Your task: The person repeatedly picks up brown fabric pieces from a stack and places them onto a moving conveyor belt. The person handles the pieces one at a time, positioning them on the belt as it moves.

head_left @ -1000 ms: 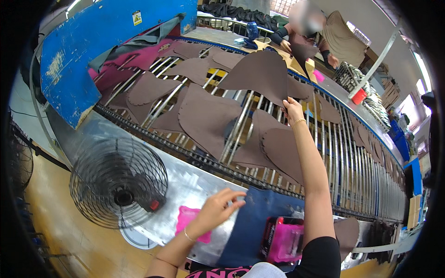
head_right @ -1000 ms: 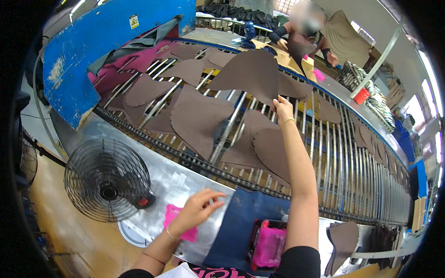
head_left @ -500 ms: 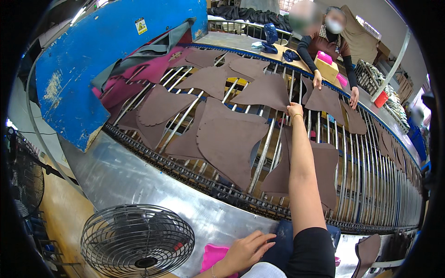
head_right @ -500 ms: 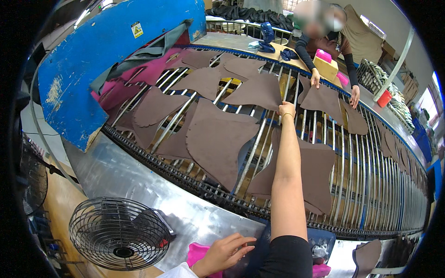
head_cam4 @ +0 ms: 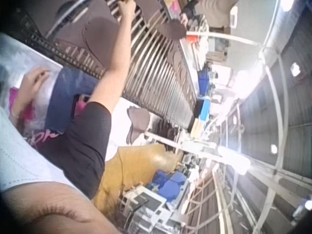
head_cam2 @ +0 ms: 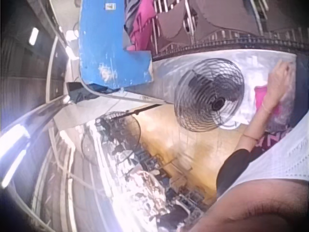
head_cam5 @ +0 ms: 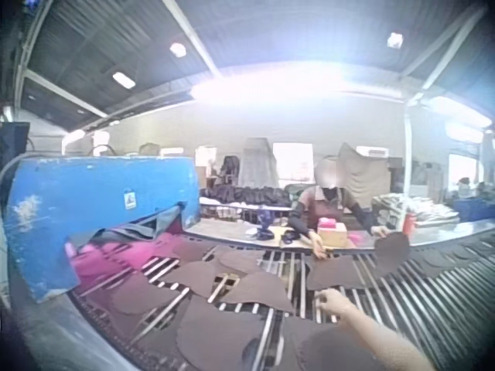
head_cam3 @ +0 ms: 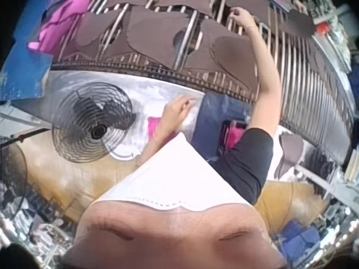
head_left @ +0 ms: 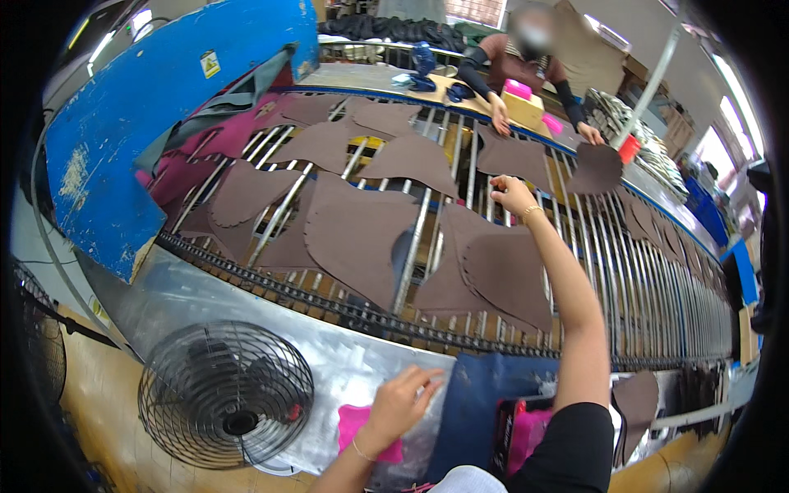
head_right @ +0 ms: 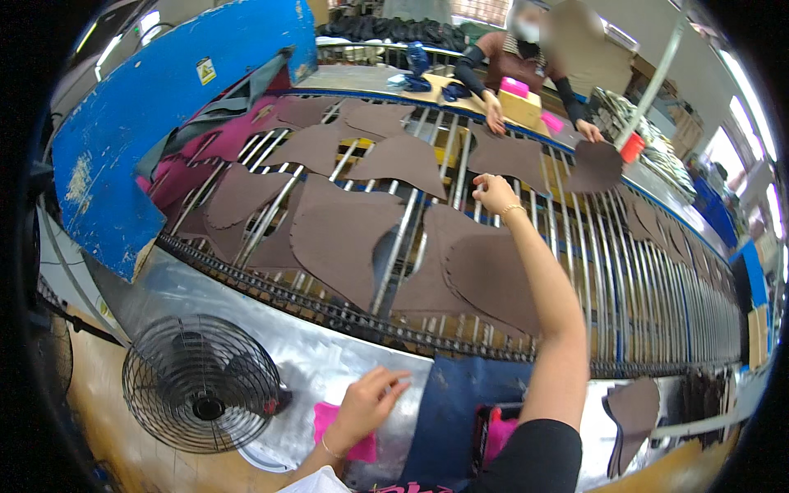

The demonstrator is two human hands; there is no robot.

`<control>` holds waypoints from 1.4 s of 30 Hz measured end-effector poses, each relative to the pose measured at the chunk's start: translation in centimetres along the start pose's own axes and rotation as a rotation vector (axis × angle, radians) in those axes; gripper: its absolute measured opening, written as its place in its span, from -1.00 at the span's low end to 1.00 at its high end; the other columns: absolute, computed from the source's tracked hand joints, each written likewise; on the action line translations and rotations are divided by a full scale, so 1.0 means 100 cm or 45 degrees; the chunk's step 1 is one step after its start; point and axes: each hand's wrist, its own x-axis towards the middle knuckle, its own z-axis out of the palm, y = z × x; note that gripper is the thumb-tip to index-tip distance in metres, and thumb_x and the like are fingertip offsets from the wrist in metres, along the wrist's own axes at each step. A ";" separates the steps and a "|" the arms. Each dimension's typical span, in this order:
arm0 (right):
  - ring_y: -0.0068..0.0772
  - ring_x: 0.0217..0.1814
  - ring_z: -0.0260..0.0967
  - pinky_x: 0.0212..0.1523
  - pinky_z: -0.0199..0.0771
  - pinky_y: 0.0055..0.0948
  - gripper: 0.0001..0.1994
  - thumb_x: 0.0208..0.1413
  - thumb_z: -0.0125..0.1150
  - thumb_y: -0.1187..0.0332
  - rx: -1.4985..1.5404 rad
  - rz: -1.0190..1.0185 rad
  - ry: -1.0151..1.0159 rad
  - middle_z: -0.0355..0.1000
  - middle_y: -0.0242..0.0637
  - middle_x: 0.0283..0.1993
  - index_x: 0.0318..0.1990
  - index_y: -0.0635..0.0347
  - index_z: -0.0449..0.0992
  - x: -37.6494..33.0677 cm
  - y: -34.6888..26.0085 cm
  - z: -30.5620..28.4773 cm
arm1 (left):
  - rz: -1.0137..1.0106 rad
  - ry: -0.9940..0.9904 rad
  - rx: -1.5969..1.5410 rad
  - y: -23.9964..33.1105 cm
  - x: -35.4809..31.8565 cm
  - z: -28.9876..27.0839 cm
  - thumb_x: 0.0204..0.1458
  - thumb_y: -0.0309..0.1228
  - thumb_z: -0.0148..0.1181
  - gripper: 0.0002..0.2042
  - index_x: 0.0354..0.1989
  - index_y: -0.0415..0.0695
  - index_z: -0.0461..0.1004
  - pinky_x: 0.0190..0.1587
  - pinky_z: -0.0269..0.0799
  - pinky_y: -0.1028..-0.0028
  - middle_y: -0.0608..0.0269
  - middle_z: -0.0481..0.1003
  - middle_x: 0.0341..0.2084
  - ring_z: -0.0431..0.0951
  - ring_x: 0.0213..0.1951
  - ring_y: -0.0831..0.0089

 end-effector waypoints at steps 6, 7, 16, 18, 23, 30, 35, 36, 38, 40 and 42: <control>-0.10 0.02 0.35 0.07 0.32 -0.24 -0.64 -0.01 0.23 0.21 -0.243 0.098 0.107 0.42 -0.11 -0.06 -0.07 0.17 0.50 -0.269 0.060 -0.139 | 0.022 0.058 -0.124 0.017 -0.003 0.001 0.06 -0.42 0.20 -0.87 -0.23 -0.11 0.56 -0.56 0.26 0.49 0.24 0.42 -0.52 0.32 -0.65 0.49; -0.07 0.04 0.34 0.07 0.32 -0.24 -0.63 0.00 0.23 0.19 -0.363 0.255 0.266 0.42 -0.12 -0.05 -0.06 0.15 0.50 -0.325 0.100 -0.155 | 0.013 0.046 -0.154 0.020 -0.003 0.002 0.06 -0.43 0.20 -0.87 -0.23 -0.12 0.56 -0.56 0.23 0.51 0.26 0.41 -0.53 0.29 -0.65 0.52; 0.18 0.23 0.16 0.16 0.25 0.08 -0.19 -0.02 0.08 -0.29 -0.516 1.957 0.306 0.12 0.03 0.28 0.23 0.16 0.22 -0.651 0.209 -0.131 | -0.112 0.134 -0.287 0.040 -0.027 0.015 0.06 -0.43 0.21 -0.86 -0.24 -0.18 0.57 -0.56 0.10 0.60 0.37 0.38 -0.55 0.16 -0.62 0.65; 0.21 0.21 0.18 0.09 0.31 0.10 -0.25 -0.06 0.20 -0.21 -0.594 1.928 0.480 0.21 -0.02 0.21 0.16 0.17 0.30 -0.678 0.232 -0.126 | -0.145 0.119 -0.333 0.048 -0.034 0.024 0.07 -0.42 0.20 -0.86 -0.23 -0.17 0.57 -0.56 0.08 0.60 0.37 0.39 -0.54 0.13 -0.63 0.66; 0.12 0.12 0.30 0.07 0.34 -0.10 -0.34 -0.20 0.45 0.01 -0.349 1.866 0.569 0.36 0.06 0.09 -0.02 0.29 0.41 -0.680 0.238 -0.145 | -0.192 0.150 -0.265 0.064 -0.059 0.033 0.07 -0.40 0.21 -0.84 -0.23 -0.19 0.57 -0.57 0.08 0.61 0.36 0.41 -0.51 0.13 -0.65 0.69; -0.06 -0.13 0.49 -0.52 0.55 -0.27 -0.61 0.19 0.03 0.42 0.037 1.387 0.758 0.43 -0.01 0.00 0.17 0.18 0.21 -0.665 0.194 -0.174 | -0.179 0.209 -0.192 0.072 -0.074 0.041 0.09 -0.43 0.18 -0.84 -0.20 -0.20 0.55 -0.64 0.12 0.69 0.44 0.41 -0.62 0.25 -0.67 0.77; -0.36 -0.48 0.49 -0.80 0.37 -0.58 -0.71 0.25 -0.03 0.37 0.142 0.773 0.943 0.41 -0.15 -0.13 0.10 0.11 0.24 -0.637 0.110 -0.240 | -0.136 0.098 -0.236 0.104 -0.059 0.058 0.07 -0.42 0.21 -0.82 -0.18 -0.21 0.54 -0.58 0.20 0.65 0.36 0.43 -0.48 0.31 -0.62 0.70; -0.39 -0.44 0.47 -0.72 0.38 -0.61 -0.72 0.25 -0.03 0.37 0.246 0.675 0.962 0.40 -0.17 -0.12 0.10 0.12 0.23 -0.629 0.098 -0.245 | -0.154 0.053 -0.265 0.119 -0.056 0.060 0.05 -0.40 0.23 -0.79 -0.16 -0.21 0.54 -0.52 0.28 0.63 0.32 0.43 -0.41 0.34 -0.56 0.67; -0.45 -0.26 0.42 -0.48 0.40 -0.65 -0.72 0.27 -0.05 0.38 0.567 0.587 0.946 0.39 -0.20 -0.09 0.10 0.15 0.21 -0.612 0.065 -0.253 | -0.021 0.044 -0.261 0.134 -0.046 0.070 0.03 -0.40 0.26 -0.72 -0.09 -0.20 0.50 -0.38 0.41 0.58 0.25 0.41 -0.27 0.41 -0.42 0.59; -0.52 -0.17 0.40 -0.31 0.43 -0.67 -0.70 0.28 -0.03 0.38 0.833 0.400 0.918 0.39 -0.24 -0.06 0.12 0.15 0.17 -0.588 0.036 -0.243 | 0.274 0.118 -0.176 0.144 -0.036 0.078 0.00 -0.40 0.29 -0.61 0.03 -0.21 0.43 -0.23 0.50 0.52 0.19 0.37 -0.11 0.47 -0.23 0.50; -0.57 -0.26 0.41 -0.36 0.45 -0.66 -0.66 0.25 0.03 0.38 0.812 0.039 0.930 0.39 -0.27 -0.07 0.13 0.16 0.15 -0.564 0.040 -0.222 | 0.283 0.094 -0.298 0.154 -0.029 0.078 0.00 -0.40 0.29 -0.52 0.11 -0.21 0.35 -0.13 0.50 0.48 0.17 0.32 -0.03 0.43 -0.07 0.43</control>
